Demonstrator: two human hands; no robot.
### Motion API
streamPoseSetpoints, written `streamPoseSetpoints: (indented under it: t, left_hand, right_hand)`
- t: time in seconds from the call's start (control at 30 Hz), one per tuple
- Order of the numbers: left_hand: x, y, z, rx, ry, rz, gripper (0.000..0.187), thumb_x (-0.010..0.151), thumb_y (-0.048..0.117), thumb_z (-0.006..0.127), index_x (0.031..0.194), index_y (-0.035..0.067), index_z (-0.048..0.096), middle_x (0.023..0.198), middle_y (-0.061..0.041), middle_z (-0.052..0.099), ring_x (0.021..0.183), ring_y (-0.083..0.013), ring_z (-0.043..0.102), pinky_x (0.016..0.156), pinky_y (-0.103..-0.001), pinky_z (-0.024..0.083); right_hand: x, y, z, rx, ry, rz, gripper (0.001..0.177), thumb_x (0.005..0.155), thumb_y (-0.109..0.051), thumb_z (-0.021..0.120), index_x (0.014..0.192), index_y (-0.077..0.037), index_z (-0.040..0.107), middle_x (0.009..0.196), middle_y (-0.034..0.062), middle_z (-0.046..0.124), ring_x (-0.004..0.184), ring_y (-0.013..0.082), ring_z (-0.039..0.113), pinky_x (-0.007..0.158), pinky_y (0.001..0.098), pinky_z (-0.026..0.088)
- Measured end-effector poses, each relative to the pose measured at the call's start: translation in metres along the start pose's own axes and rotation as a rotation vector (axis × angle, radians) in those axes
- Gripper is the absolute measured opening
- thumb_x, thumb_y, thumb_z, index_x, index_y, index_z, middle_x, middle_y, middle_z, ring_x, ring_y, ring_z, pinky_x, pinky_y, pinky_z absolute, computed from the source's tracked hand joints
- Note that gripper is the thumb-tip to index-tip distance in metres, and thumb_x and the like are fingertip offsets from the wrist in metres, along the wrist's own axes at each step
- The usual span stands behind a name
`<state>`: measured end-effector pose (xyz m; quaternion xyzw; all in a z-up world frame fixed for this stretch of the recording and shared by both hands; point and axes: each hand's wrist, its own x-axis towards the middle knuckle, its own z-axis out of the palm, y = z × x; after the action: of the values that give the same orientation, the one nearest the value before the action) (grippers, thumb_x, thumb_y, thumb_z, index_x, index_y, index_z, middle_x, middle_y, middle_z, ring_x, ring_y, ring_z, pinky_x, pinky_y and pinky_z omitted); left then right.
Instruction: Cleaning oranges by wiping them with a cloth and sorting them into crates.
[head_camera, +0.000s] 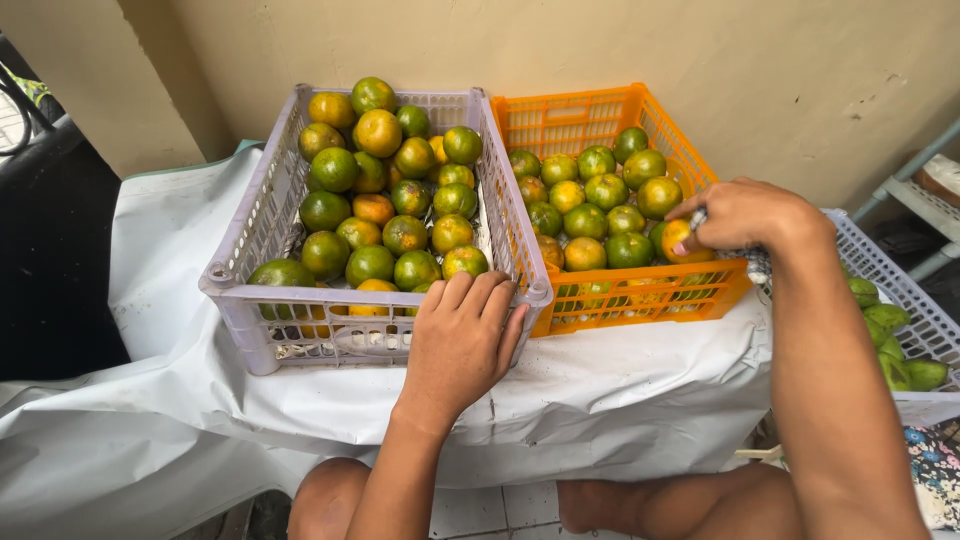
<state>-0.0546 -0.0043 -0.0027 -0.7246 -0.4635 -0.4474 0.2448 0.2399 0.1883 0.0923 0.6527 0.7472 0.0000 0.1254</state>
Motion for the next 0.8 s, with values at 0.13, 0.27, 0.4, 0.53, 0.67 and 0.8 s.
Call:
streamPoseSetpoints:
  t: [0.13, 0.27, 0.4, 0.53, 0.67, 0.8]
  left_hand:
    - [-0.003, -0.002, 0.002, 0.021, 0.001, 0.012, 0.023, 0.096, 0.022, 0.066, 0.108, 0.003, 0.066, 0.114, -0.008, 0.068, 0.089, -0.0232, 0.056, 0.077, -0.034, 0.043]
    - [-0.003, -0.003, 0.003, 0.054, -0.026, 0.030, 0.024, 0.095, 0.023, 0.067, 0.109, 0.003, 0.066, 0.115, -0.009, 0.067, 0.089, -0.0236, 0.056, 0.077, -0.035, 0.043]
    - [-0.003, -0.002, 0.003, 0.085, -0.040, 0.033, 0.025, 0.094, 0.023, 0.068, 0.110, 0.004, 0.065, 0.116, -0.009, 0.067, 0.089, -0.0232, 0.055, 0.077, -0.034, 0.042]
    - [-0.004, -0.002, 0.005, 0.083, -0.035, 0.037, 0.024, 0.095, 0.022, 0.068, 0.109, 0.003, 0.065, 0.115, -0.009, 0.067, 0.088, -0.0228, 0.055, 0.077, -0.034, 0.042]
    - [-0.006, -0.006, 0.012, 0.093, -0.006, 0.060, 0.022, 0.095, 0.024, 0.068, 0.107, 0.005, 0.066, 0.107, -0.009, 0.065, 0.087, -0.0246, 0.057, 0.076, -0.035, 0.043]
    - [-0.006, -0.009, 0.015, 0.108, 0.020, 0.098, 0.020, 0.096, 0.025, 0.069, 0.104, 0.007, 0.067, 0.098, -0.010, 0.063, 0.086, -0.0262, 0.059, 0.073, -0.036, 0.042]
  right_hand:
    - [-0.018, -0.008, -0.007, -0.047, -0.025, 0.051, 0.053, 0.083, -0.035, 0.079, 0.135, -0.035, 0.070, 0.121, 0.0054, 0.080, 0.113, 0.0252, 0.074, 0.103, 0.0397, 0.056]
    - [-0.029, -0.005, -0.010, -0.049, 0.056, 0.039, 0.058, 0.083, -0.039, 0.079, 0.139, -0.033, 0.065, 0.126, 0.0071, 0.076, 0.112, 0.0298, 0.075, 0.100, 0.0437, 0.058]
    - [-0.020, -0.004, 0.002, -0.013, 0.032, -0.046, 0.059, 0.079, -0.028, 0.077, 0.138, -0.028, 0.066, 0.118, 0.0121, 0.078, 0.103, 0.0313, 0.077, 0.093, 0.0414, 0.061]
    - [-0.028, -0.013, -0.002, 0.023, 0.087, -0.085, 0.062, 0.079, -0.036, 0.080, 0.139, -0.031, 0.065, 0.113, 0.0122, 0.079, 0.094, 0.0323, 0.078, 0.087, 0.0432, 0.061]
    - [-0.035, -0.043, 0.000, 0.285, 0.116, -0.284, 0.065, 0.077, -0.045, 0.080, 0.137, -0.026, 0.068, 0.113, 0.0185, 0.075, 0.100, 0.0381, 0.065, 0.091, 0.0483, 0.050]
    - [-0.032, -0.080, 0.003, 0.377, 0.054, -0.481, 0.057, 0.083, -0.036, 0.079, 0.138, -0.022, 0.069, 0.130, 0.0199, 0.071, 0.131, 0.0451, 0.058, 0.114, 0.0564, 0.040]
